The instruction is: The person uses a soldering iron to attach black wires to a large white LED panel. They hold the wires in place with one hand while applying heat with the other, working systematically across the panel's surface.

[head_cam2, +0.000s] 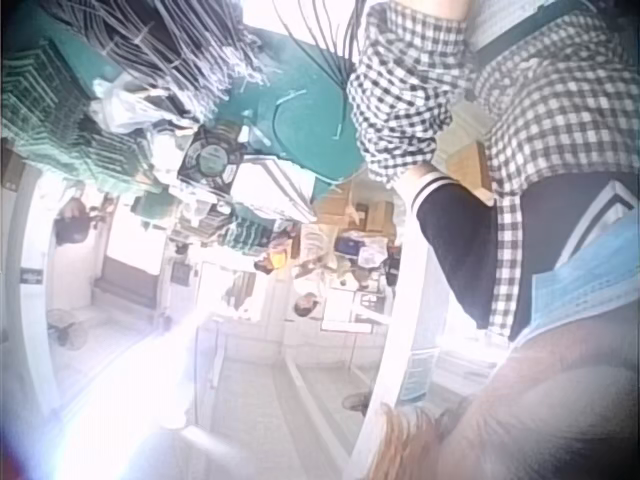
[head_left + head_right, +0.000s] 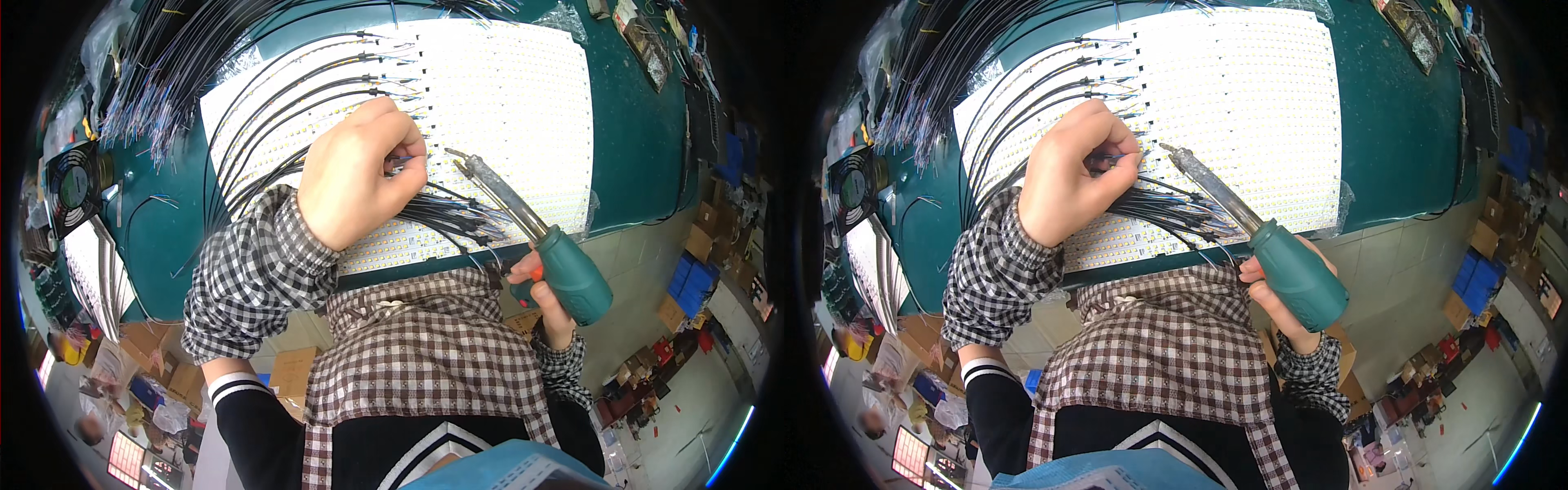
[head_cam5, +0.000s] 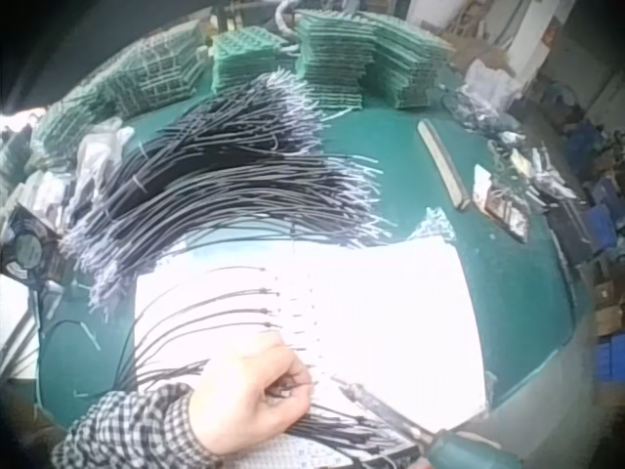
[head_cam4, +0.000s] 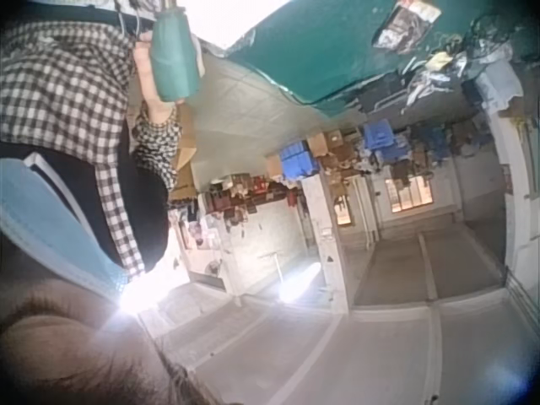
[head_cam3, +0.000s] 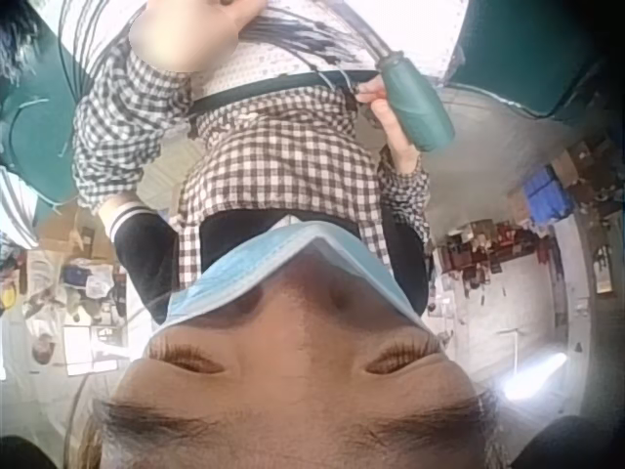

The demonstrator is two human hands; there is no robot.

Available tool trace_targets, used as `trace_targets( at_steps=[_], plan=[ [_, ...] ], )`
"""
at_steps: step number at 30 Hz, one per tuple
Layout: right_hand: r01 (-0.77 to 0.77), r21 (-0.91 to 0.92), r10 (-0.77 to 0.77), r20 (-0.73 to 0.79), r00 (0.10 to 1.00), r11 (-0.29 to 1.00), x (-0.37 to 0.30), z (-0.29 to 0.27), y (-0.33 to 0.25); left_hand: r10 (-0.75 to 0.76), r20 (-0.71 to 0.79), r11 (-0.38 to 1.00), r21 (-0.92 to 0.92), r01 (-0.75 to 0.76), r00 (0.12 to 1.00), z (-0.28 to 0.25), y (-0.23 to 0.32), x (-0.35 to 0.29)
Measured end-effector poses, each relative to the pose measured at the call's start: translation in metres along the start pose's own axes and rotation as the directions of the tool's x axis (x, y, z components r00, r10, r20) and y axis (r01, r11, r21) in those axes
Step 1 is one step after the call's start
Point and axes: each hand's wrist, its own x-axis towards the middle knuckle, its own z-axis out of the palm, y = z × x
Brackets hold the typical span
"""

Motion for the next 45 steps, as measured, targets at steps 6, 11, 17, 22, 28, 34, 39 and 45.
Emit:
trace_targets(
  at_steps=[6, 11, 17, 22, 28, 34, 39, 45],
  plan=[
    [-0.010, -0.042, 0.011, 0.010, 1.000, 0.999, 0.001, 0.000, -0.002, 0.033, -0.010, 0.994, 0.109, -0.032, 0.999, 0.002, -0.003, -0.001],
    [-0.013, -0.070, 0.015, 0.029, 0.999, 0.997, 0.002, -0.001, -0.002, 0.047, -0.005, 0.993, 0.110, -0.046, 0.999, 0.001, -0.003, -0.001],
    [-0.034, -0.032, 0.034, -0.005, 0.999, 0.999, 0.001, 0.004, -0.005, 0.053, 0.011, 0.991, 0.120, -0.054, 0.999, 0.001, -0.002, 0.001],
    [-0.022, -0.029, 0.022, 0.009, 1.000, 0.999, 0.001, 0.003, -0.004, 0.032, 0.030, 0.994, 0.102, -0.035, 0.999, -0.002, -0.001, 0.001],
    [0.081, -0.006, -0.080, 0.045, 0.996, 0.997, 0.001, 0.000, 0.001, -0.034, 0.047, 0.996, -0.081, 0.038, 0.998, -0.009, -0.003, -0.002],
    [0.099, -0.056, -0.093, 0.098, 0.991, 0.993, 0.002, -0.003, -0.006, -0.164, 0.023, 0.951, -0.262, 0.165, 0.986, -0.009, -0.004, -0.004],
    [0.091, -0.050, -0.087, 0.074, 0.993, 0.995, 0.001, -0.001, -0.005, -0.131, 0.064, 0.974, -0.179, 0.141, 0.989, -0.010, -0.006, -0.003],
    [0.078, -0.081, -0.074, 0.055, 0.996, 0.994, 0.001, -0.001, -0.005, -0.006, 0.094, 0.998, 0.066, 0.000, 0.996, -0.008, -0.002, 0.000]
  ],
)
